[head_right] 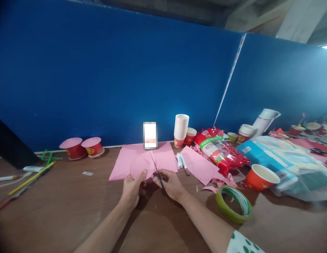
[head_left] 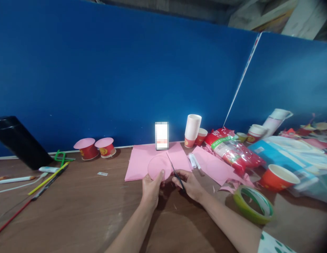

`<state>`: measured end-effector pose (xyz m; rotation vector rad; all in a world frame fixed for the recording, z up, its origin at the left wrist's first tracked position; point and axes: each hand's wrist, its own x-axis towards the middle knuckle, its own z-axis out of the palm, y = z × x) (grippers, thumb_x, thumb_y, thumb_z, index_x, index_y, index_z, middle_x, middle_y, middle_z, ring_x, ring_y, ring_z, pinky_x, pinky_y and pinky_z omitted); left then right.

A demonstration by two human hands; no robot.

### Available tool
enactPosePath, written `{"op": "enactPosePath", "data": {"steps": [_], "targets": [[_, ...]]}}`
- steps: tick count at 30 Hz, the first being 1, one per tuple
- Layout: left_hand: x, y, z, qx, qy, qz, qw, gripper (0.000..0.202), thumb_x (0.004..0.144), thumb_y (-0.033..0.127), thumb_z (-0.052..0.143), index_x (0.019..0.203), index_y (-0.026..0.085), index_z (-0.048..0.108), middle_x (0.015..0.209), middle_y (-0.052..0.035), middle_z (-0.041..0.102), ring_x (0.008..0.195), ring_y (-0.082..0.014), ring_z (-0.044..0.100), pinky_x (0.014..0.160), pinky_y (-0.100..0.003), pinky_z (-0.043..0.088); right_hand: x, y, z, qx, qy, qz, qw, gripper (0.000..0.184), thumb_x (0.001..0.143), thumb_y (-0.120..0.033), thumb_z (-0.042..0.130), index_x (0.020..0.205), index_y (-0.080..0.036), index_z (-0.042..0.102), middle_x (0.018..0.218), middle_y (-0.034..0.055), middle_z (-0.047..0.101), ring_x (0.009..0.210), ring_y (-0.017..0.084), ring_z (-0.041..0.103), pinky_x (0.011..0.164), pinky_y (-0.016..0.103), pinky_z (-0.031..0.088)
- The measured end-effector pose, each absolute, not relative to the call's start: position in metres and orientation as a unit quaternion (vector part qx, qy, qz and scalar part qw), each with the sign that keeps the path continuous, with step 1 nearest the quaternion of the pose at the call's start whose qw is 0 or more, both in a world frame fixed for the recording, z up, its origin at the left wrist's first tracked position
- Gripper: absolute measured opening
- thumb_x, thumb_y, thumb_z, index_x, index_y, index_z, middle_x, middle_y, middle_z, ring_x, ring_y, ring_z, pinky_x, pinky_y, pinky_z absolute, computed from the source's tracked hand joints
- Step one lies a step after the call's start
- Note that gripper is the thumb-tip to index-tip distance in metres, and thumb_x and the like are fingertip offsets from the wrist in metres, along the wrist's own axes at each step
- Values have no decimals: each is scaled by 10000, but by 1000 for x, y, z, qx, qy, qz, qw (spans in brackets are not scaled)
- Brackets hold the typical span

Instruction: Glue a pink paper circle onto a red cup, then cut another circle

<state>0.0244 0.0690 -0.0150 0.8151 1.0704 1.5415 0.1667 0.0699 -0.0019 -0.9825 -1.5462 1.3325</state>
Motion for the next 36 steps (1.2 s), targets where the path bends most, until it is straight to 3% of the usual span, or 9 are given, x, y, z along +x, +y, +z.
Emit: {"op": "enactPosePath", "data": {"steps": [36], "targets": [[25, 69, -18, 323, 435, 663, 516, 274, 559, 337, 691, 631, 112, 553, 435, 31, 506, 369, -73, 423, 377, -199, 331, 167, 70, -5, -406, -628, 512, 422, 313, 697, -358, 609, 918, -137, 609, 575, -18, 510, 502, 91, 438, 453, 194, 349]]}}
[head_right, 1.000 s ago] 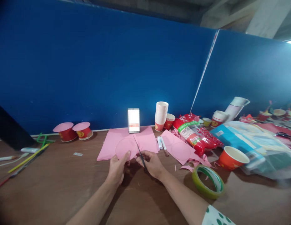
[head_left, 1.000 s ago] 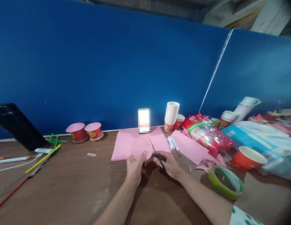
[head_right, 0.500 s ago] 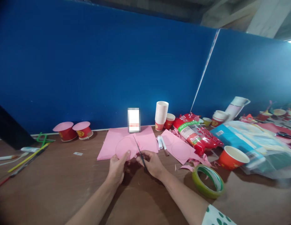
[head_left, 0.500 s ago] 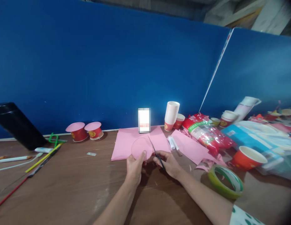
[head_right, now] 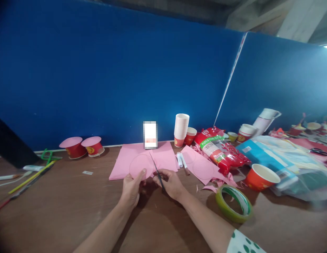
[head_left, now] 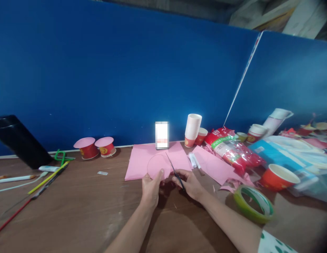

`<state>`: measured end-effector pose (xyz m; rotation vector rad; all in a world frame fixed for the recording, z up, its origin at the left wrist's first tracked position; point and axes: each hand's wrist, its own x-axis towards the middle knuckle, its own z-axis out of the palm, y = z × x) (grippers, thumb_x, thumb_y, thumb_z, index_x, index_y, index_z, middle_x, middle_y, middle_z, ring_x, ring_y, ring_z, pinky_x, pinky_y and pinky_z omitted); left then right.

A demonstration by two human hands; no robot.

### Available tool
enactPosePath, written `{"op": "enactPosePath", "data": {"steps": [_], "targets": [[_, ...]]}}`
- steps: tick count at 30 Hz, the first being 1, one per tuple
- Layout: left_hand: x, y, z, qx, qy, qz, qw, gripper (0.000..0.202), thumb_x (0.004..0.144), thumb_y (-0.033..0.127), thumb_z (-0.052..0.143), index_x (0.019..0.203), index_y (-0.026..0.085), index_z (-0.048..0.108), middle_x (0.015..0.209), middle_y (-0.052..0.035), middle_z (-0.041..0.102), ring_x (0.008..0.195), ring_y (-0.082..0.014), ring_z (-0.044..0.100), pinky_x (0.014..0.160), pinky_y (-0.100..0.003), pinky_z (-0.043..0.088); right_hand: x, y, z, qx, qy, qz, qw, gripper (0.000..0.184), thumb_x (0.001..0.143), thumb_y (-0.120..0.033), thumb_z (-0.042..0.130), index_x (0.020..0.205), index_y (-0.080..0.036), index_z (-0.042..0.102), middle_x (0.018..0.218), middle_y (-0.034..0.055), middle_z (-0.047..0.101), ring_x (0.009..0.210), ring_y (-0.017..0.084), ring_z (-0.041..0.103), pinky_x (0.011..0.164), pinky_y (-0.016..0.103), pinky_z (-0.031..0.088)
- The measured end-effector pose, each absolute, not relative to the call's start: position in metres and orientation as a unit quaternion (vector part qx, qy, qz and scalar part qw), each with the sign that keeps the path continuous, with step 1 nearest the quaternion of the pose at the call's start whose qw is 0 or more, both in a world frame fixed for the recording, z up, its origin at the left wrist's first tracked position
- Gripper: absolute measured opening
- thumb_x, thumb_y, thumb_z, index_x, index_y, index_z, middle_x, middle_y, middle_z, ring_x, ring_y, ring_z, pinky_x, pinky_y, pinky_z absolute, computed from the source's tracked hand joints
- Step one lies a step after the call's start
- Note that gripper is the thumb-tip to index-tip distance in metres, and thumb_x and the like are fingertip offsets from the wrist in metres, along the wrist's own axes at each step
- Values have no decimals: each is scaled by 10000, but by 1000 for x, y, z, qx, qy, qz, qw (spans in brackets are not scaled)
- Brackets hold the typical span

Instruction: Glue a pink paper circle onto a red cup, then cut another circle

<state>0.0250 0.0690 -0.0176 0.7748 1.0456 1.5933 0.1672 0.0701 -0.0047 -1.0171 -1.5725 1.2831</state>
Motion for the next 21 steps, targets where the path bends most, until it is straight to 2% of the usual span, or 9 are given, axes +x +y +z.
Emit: {"op": "enactPosePath", "data": {"steps": [6, 21], "targets": [[25, 68, -15, 316, 442, 657, 522, 290, 530, 349, 696, 610, 109, 556, 420, 33, 489, 360, -71, 411, 373, -202, 322, 168, 71, -5, -410, -635, 502, 420, 326, 695, -364, 609, 933, -140, 609, 599, -7, 525, 517, 97, 448, 455, 194, 357], [23, 70, -19, 332, 449, 647, 519, 289, 581, 349, 677, 677, 98, 571, 447, 24, 509, 371, -77, 430, 379, -205, 336, 166, 70, -4, -394, -609, 537, 431, 291, 692, -313, 628, 910, -122, 596, 578, -20, 503, 507, 82, 433, 457, 194, 352]]}}
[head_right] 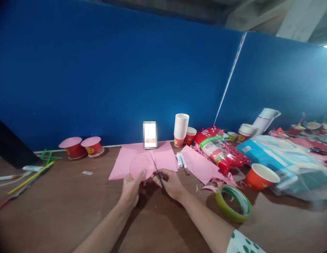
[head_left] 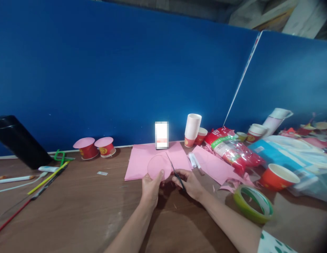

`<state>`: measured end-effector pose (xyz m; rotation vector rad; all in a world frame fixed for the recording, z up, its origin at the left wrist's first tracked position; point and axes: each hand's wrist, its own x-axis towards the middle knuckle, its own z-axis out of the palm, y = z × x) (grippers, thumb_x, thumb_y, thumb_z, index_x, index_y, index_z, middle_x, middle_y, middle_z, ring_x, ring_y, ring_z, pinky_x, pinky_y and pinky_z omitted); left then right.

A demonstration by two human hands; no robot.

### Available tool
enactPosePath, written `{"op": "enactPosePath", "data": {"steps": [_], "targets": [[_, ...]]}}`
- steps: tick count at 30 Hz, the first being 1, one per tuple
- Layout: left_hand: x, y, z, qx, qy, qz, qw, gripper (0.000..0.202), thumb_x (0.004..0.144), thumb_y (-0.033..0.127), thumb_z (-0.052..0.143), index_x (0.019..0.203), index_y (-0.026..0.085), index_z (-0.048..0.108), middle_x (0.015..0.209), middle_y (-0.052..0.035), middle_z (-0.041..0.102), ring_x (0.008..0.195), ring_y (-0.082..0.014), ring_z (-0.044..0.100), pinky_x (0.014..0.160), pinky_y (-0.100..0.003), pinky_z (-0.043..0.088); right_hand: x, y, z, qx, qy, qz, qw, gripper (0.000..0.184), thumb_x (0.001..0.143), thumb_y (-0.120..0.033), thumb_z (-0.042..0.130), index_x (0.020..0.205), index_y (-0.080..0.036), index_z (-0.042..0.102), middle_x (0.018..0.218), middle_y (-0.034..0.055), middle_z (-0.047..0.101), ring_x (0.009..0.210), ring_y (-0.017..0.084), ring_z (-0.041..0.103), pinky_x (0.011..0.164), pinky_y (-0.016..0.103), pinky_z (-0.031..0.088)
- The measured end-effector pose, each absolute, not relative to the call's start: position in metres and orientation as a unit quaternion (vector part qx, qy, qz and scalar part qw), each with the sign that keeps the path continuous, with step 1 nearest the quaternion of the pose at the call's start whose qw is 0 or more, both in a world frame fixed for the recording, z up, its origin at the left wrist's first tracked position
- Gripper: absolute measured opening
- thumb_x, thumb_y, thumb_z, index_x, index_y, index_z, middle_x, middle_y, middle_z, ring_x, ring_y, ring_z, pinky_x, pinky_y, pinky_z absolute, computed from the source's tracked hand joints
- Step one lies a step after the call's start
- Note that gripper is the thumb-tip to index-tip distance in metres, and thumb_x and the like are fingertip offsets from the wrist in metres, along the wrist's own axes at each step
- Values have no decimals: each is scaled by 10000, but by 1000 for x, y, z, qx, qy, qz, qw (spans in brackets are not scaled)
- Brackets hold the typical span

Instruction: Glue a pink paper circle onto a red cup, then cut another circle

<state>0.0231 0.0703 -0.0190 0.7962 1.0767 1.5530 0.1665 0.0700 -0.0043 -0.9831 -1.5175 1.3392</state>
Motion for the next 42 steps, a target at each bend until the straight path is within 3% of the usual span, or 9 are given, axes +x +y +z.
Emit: {"op": "enactPosePath", "data": {"steps": [14, 42], "targets": [[24, 68, -14, 324, 443, 653, 522, 248, 584, 319, 679, 618, 112, 547, 411, 39, 498, 358, -70, 412, 371, -198, 326, 165, 69, 1, -397, -605, 539, 432, 280, 652, -328, 650, 838, -121, 622, 543, -29, 493, 498, 85, 421, 461, 196, 334], [25, 70, -17, 314, 437, 669, 513, 237, 564, 295, 686, 637, 110, 558, 424, 42, 495, 360, -59, 407, 362, -181, 322, 167, 71, -7, -411, -628, 504, 428, 310, 687, -349, 617, 912, -135, 620, 575, -20, 512, 496, 84, 428, 454, 190, 346]]}}
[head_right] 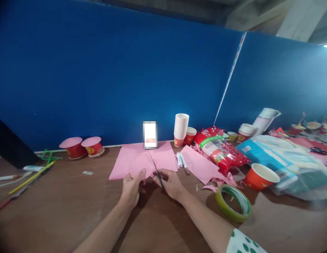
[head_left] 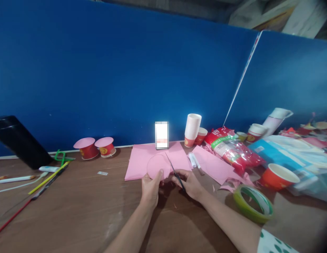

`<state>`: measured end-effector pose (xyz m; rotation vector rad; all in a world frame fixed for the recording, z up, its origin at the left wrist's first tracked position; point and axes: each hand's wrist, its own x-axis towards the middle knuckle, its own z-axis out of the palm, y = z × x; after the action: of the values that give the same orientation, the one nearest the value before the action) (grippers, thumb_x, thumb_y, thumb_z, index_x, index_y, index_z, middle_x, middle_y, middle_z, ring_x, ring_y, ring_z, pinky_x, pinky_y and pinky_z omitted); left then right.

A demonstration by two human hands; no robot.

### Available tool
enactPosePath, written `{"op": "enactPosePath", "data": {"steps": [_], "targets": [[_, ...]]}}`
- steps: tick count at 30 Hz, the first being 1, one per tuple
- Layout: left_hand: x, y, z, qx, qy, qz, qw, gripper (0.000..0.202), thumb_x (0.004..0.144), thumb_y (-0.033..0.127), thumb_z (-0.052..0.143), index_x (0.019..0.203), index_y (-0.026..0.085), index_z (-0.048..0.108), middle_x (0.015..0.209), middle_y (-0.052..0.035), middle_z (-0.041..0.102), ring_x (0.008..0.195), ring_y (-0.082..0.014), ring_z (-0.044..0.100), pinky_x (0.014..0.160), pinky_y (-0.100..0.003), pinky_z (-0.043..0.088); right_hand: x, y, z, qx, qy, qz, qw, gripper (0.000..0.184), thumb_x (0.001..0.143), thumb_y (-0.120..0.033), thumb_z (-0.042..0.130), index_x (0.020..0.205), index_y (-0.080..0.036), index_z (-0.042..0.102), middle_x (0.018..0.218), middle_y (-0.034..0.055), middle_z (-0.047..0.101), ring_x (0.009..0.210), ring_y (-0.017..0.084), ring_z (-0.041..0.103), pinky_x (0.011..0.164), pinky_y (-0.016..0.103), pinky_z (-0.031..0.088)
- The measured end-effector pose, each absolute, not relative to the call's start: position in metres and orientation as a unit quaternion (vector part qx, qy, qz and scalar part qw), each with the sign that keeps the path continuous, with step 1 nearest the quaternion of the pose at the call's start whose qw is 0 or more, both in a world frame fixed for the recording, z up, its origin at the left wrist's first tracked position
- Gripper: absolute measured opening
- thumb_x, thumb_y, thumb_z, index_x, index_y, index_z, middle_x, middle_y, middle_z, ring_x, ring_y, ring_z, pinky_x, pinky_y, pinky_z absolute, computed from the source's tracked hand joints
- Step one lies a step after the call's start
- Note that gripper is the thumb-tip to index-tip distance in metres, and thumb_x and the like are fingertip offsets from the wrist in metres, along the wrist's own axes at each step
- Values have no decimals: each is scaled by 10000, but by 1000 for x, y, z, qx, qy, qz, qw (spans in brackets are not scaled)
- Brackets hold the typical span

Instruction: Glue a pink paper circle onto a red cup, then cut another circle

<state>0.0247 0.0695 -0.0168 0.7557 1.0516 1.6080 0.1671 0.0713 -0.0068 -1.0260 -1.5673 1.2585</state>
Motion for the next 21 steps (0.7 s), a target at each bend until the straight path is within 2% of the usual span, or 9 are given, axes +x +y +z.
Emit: {"op": "enactPosePath", "data": {"steps": [7, 14, 21], "targets": [[25, 69, -17, 306, 440, 671, 512, 252, 560, 304, 691, 666, 109, 571, 437, 45, 502, 360, -57, 414, 362, -179, 332, 167, 72, -9, -411, -625, 508, 426, 346, 684, -371, 616, 933, -131, 611, 584, -16, 525, 475, 75, 422, 434, 182, 337], [24, 69, -16, 306, 444, 656, 528, 335, 548, 317, 706, 765, 83, 606, 536, -6, 576, 398, -73, 450, 387, -198, 365, 166, 72, -8, -411, -628, 505, 426, 319, 698, -357, 610, 918, -126, 608, 578, -15, 520, 466, 69, 410, 418, 177, 326], [24, 68, -16, 313, 452, 655, 518, 275, 547, 329, 705, 651, 101, 593, 431, 31, 516, 366, -64, 422, 365, -185, 341, 166, 71, -6, -410, -628, 500, 433, 319, 674, -367, 626, 884, -128, 614, 600, -3, 546, 530, 100, 470, 483, 206, 372]]}}
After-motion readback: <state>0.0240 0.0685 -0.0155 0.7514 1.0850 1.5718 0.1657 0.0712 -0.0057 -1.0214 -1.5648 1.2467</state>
